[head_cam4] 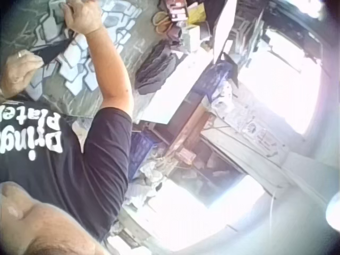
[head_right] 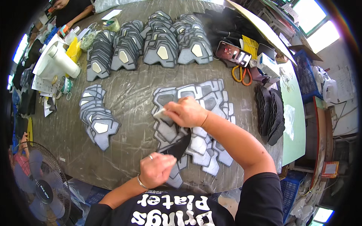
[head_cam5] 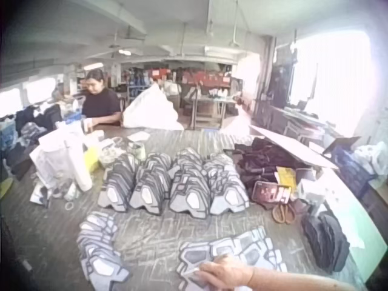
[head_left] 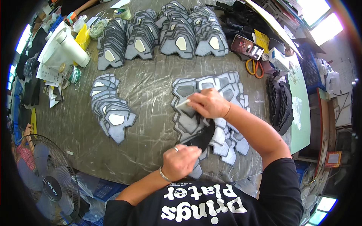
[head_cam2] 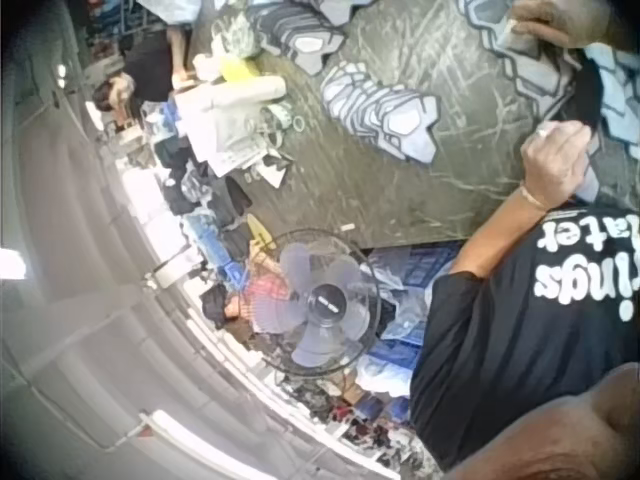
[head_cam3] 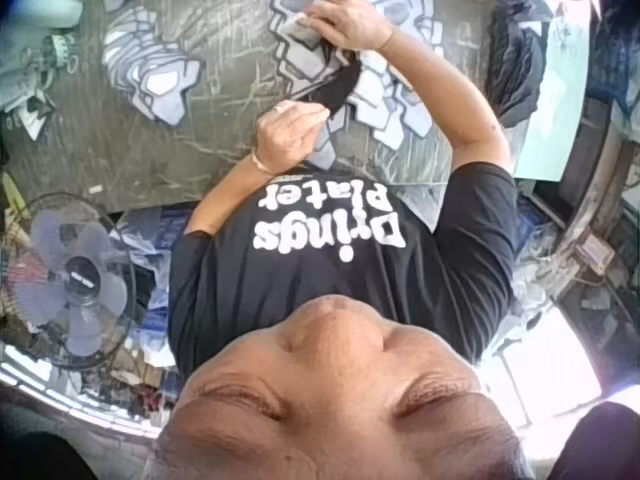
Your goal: The person attaches adhesive foam pieces onto shaped pads by peeling and pressing them into place by hand, retrieves additional foam pieces from a plastic bag, and stacks the finished pads on the table.
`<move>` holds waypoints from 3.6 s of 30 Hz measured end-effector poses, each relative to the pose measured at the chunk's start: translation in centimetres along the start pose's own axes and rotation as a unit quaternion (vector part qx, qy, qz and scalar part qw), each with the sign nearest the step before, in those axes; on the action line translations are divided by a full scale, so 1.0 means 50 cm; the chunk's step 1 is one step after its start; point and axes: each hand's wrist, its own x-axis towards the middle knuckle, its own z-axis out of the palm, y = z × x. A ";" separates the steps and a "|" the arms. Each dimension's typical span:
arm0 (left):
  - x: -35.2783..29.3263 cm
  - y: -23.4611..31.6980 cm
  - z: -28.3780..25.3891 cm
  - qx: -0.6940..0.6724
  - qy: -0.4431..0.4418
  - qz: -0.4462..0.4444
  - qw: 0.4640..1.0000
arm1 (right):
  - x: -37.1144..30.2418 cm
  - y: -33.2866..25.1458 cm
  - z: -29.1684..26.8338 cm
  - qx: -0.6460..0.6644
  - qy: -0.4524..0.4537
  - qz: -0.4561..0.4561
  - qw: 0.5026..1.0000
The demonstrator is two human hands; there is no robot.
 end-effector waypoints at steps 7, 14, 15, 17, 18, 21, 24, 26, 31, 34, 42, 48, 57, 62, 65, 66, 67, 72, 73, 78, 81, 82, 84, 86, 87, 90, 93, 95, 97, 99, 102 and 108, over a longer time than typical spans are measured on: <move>-0.026 0.011 -0.050 -0.128 0.014 0.007 0.992 | -0.005 0.025 -0.012 0.078 -0.039 0.088 0.992; -0.057 0.008 -0.092 -0.248 -0.129 -0.093 0.956 | 0.000 0.037 -0.064 0.205 0.060 0.172 0.962; -0.061 0.009 -0.092 -0.229 -0.104 -0.088 0.964 | 0.012 0.003 -0.076 0.211 0.057 0.172 0.961; -0.060 0.013 -0.101 -0.206 -0.073 -0.086 0.972 | 0.019 -0.082 -0.091 0.150 0.019 0.230 0.961; -0.057 0.011 -0.101 -0.208 -0.073 -0.085 0.972 | -0.009 -0.113 -0.073 0.143 0.004 0.224 0.964; -0.048 0.009 -0.089 -0.205 -0.056 -0.072 0.975 | -0.097 -0.183 -0.016 0.152 -0.012 0.172 0.973; -0.046 0.016 -0.089 -0.203 -0.064 -0.058 0.975 | -0.131 -0.206 0.021 0.215 0.011 0.233 0.948; -0.055 0.021 -0.091 -0.211 -0.081 -0.058 0.973 | -0.132 -0.202 0.047 0.128 0.066 0.241 0.960; -0.076 0.024 -0.099 -0.217 -0.125 -0.062 0.966 | -0.098 -0.188 0.098 -0.047 0.151 0.153 0.976; -0.089 0.023 -0.118 -0.256 -0.107 -0.101 0.955 | -0.085 -0.184 0.119 -0.104 0.135 0.178 0.969; -0.145 0.044 -0.138 -0.336 -0.049 -0.166 0.926 | -0.065 -0.182 0.155 -0.112 0.147 0.168 0.968; -0.201 0.078 -0.218 -0.417 0.101 -0.261 0.864 | -0.074 -0.152 0.145 -0.077 0.185 0.226 0.953; -0.145 -0.075 -0.222 -0.234 0.153 -0.519 0.808 | -0.051 -0.232 0.056 0.301 0.172 0.391 0.853; -0.157 -0.083 -0.217 -0.060 0.084 -0.448 0.888 | -0.074 -0.277 0.071 0.396 0.130 0.446 0.792; -0.162 -0.051 -0.222 0.101 0.114 -0.329 0.932 | -0.088 -0.286 0.086 0.397 0.090 0.466 0.786; -0.163 -0.035 -0.229 0.099 0.073 -0.334 0.935 | -0.084 -0.296 0.088 0.413 0.076 0.465 0.779; -0.171 -0.021 -0.236 0.096 0.032 -0.342 0.934 | -0.076 -0.305 0.096 0.431 0.059 0.465 0.771; -0.183 0.011 -0.236 0.181 -0.070 -0.302 0.933 | -0.020 -0.346 0.161 0.393 -0.058 0.486 0.778; -0.183 0.011 -0.239 0.213 -0.104 -0.286 0.928 | -0.014 -0.349 0.173 0.391 -0.066 0.487 0.778; -0.199 0.004 -0.241 0.267 -0.139 -0.233 0.925 | 0.016 -0.354 0.210 0.351 -0.104 0.515 0.775; -0.196 0.005 -0.246 0.258 -0.137 -0.240 0.926 | 0.020 -0.350 0.221 0.323 -0.114 0.530 0.776; -0.196 0.003 -0.245 0.255 -0.133 -0.246 0.925 | 0.020 -0.347 0.222 0.312 -0.110 0.543 0.772; -0.200 0.000 -0.243 0.245 -0.130 -0.238 0.931 | 0.021 -0.345 0.222 0.311 -0.109 0.552 0.766; -0.204 -0.002 -0.242 0.240 -0.123 -0.242 0.932 | 0.023 -0.350 0.219 0.307 -0.106 0.563 0.760; -0.206 -0.003 -0.243 0.239 -0.120 -0.239 0.933 | 0.024 -0.352 0.219 0.305 -0.109 0.563 0.760; -0.204 0.000 -0.244 0.240 -0.122 -0.238 0.933 | 0.024 -0.356 0.222 0.303 -0.089 0.573 0.756; -0.203 -0.001 -0.244 0.240 -0.123 -0.233 0.934 | 0.022 -0.354 0.225 0.298 -0.084 0.572 0.759; -0.201 -0.002 -0.243 0.236 -0.126 -0.234 0.935 | 0.021 -0.354 0.227 0.295 -0.077 0.574 0.760; -0.199 -0.001 -0.243 0.233 -0.129 -0.236 0.935 | 0.019 -0.353 0.228 0.295 -0.075 0.572 0.762; -0.197 0.000 -0.243 0.234 -0.136 -0.239 0.933 | 0.019 -0.353 0.229 0.293 -0.073 0.571 0.763; -0.198 -0.001 -0.242 0.228 -0.131 -0.241 0.934 | 0.021 -0.353 0.229 0.284 -0.073 0.570 0.768; -0.201 -0.005 -0.242 0.250 -0.147 -0.207 0.934 | 0.019 -0.349 0.229 0.291 -0.080 0.562 0.770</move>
